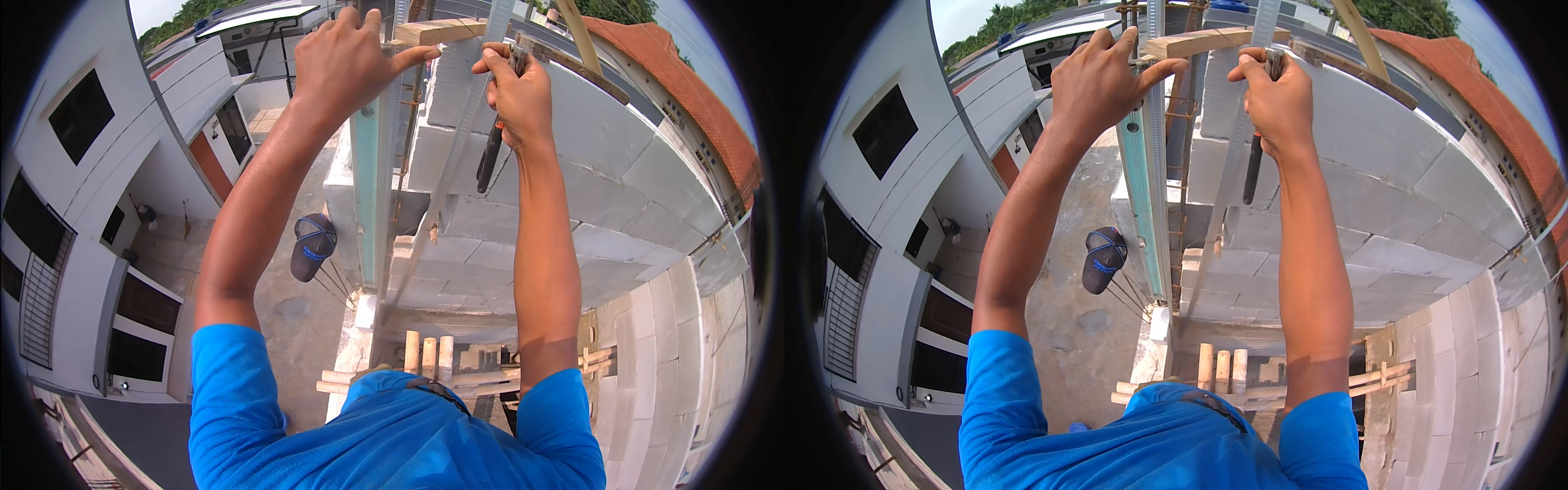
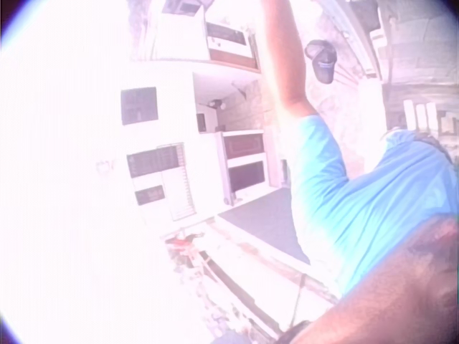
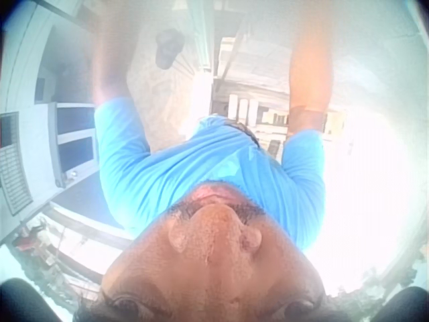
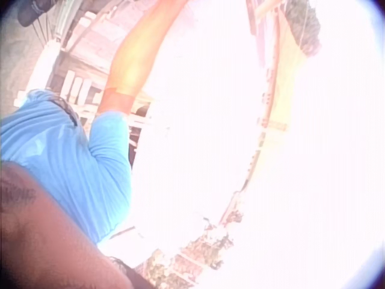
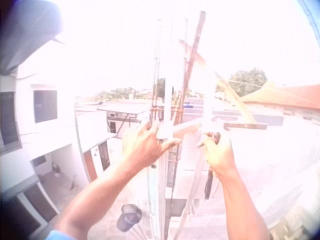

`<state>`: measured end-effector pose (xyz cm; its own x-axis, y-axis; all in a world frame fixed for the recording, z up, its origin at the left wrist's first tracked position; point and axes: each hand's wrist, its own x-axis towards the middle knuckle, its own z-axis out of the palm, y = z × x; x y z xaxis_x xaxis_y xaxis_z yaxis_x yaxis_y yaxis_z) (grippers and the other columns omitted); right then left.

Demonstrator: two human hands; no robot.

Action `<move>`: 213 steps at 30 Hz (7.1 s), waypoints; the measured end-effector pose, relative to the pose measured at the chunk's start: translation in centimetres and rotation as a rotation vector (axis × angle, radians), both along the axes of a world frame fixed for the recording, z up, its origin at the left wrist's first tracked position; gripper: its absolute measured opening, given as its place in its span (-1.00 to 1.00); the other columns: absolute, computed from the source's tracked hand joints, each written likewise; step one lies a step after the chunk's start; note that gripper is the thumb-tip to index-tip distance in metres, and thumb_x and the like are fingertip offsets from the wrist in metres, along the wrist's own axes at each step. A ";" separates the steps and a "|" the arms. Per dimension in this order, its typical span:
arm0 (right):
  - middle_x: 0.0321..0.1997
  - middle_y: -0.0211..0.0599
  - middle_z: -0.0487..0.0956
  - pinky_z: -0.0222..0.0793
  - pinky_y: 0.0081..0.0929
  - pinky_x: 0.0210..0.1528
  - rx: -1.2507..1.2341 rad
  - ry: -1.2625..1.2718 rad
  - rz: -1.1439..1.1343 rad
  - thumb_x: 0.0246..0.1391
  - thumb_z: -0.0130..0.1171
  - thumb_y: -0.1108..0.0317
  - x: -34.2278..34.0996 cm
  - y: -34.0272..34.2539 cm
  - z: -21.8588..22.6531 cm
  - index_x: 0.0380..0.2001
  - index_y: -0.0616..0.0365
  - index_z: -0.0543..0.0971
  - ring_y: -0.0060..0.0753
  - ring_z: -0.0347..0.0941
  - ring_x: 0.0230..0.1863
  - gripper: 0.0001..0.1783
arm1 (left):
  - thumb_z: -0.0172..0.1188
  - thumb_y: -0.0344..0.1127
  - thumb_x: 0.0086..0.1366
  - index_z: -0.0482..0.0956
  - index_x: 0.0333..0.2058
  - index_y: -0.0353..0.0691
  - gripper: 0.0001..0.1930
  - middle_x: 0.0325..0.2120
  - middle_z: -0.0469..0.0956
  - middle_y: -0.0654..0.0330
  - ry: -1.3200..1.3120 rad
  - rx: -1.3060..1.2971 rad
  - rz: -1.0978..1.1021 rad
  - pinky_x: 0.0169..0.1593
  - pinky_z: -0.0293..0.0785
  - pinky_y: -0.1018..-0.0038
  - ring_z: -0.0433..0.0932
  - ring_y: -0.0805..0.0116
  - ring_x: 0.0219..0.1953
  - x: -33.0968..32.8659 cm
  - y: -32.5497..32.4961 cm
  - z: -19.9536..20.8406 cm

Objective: The person is assembling a bamboo scaffolding structure on a rooftop. They use a spirit level to check alignment, a hammer to secure wooden pieces, and pliers to adjust metal fasteners on a vertical metal frame.

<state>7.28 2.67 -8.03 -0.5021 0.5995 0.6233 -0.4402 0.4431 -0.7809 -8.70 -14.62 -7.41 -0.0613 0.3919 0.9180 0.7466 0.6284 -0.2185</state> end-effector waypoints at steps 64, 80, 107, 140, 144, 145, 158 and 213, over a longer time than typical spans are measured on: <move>-0.35 -0.29 0.72 0.18 -0.62 -0.66 0.058 -0.089 0.036 0.35 0.26 0.28 1.3 -0.3 0.3 -0.03 0.25 0.61 -0.73 0.33 -0.62 -0.73 | 0.31 0.46 0.24 0.62 0.16 -0.41 -0.07 -0.33 0.74 -0.20 -0.436 0.233 -0.340 -0.30 0.71 0.20 0.80 0.08 -0.34 1.4 1.4 -2.4; -0.40 -0.33 0.69 0.10 -0.67 -0.68 0.191 0.017 -0.055 0.34 0.29 0.30 -2.1 -2.2 1.6 -0.09 0.22 0.65 -0.76 0.27 -0.67 -0.78 | 0.32 0.01 0.38 0.59 0.04 -0.45 -0.44 -0.38 0.71 -0.17 -0.573 0.364 -0.399 -0.15 0.65 0.08 0.75 -0.15 -0.28 3.6 0.3 -3.6; -0.33 -0.31 0.69 0.13 -0.66 -0.67 -0.091 0.216 0.043 0.33 0.29 0.39 -3.5 -4.3 -0.6 -0.09 0.28 0.65 -0.76 0.29 -0.68 -0.81 | -0.05 -0.36 0.63 0.25 0.27 -0.37 -0.65 -0.40 0.51 0.22 -1.311 0.856 -1.341 -0.46 0.47 0.57 0.50 0.52 -0.54 9.4 3.2 -6.8; -0.45 -0.32 0.74 0.51 -0.51 -0.29 0.335 0.021 -0.147 0.27 0.26 0.40 -0.6 -4.1 -0.7 -0.11 0.27 0.72 -0.58 0.65 -0.43 -0.79 | 0.14 -0.52 0.44 0.20 0.23 -0.43 -0.53 -0.08 0.58 -0.07 -1.521 1.017 -1.584 -0.09 0.64 0.34 0.62 0.29 -0.14 10.3 4.5 -3.7; -0.55 -0.65 0.52 0.22 -0.64 -0.48 0.432 -0.023 -0.208 0.34 0.24 0.40 0.3 -4.7 0.2 -0.03 0.23 0.72 -0.84 0.29 -0.55 -0.77 | 0.07 -0.53 0.46 0.23 0.14 -0.39 -0.66 -0.15 0.56 -0.01 -1.584 1.039 -1.484 -0.27 0.54 0.42 0.54 0.37 -0.31 10.4 4.3 -2.6; -0.57 -0.67 0.48 0.19 -0.64 -0.49 0.490 -0.022 -0.239 0.34 0.24 0.40 0.2 -3.8 0.1 -0.03 0.22 0.72 -0.84 0.26 -0.56 -0.78 | 0.04 -0.50 0.48 0.24 0.11 -0.36 -0.70 -0.18 0.56 0.01 -1.601 1.048 -1.484 -0.33 0.49 0.44 0.51 0.40 -0.36 10.3 4.2 -2.5; -0.54 -0.31 0.63 0.43 -0.39 -0.36 0.619 -0.166 -0.258 0.26 0.20 0.33 -0.7 -1.9 3.8 -0.12 0.20 0.74 -0.53 0.50 -0.50 -0.75 | -0.17 -0.16 0.67 0.34 0.16 -0.16 -0.72 -0.53 0.35 0.33 -1.664 0.985 -1.414 -0.49 0.17 0.54 0.27 0.54 -0.56 9.7 4.5 -3.1; -0.35 -0.27 0.74 0.56 -0.40 -0.21 0.568 -0.220 -0.087 0.24 0.25 0.32 -0.1 -1.8 4.8 -0.13 0.28 0.72 -0.47 0.67 -0.35 -0.73 | -0.47 0.28 0.65 0.64 0.05 -0.35 -0.17 -0.12 0.72 -0.12 -1.166 0.661 -1.175 0.10 0.53 0.09 0.66 -0.12 0.08 9.5 8.8 -3.4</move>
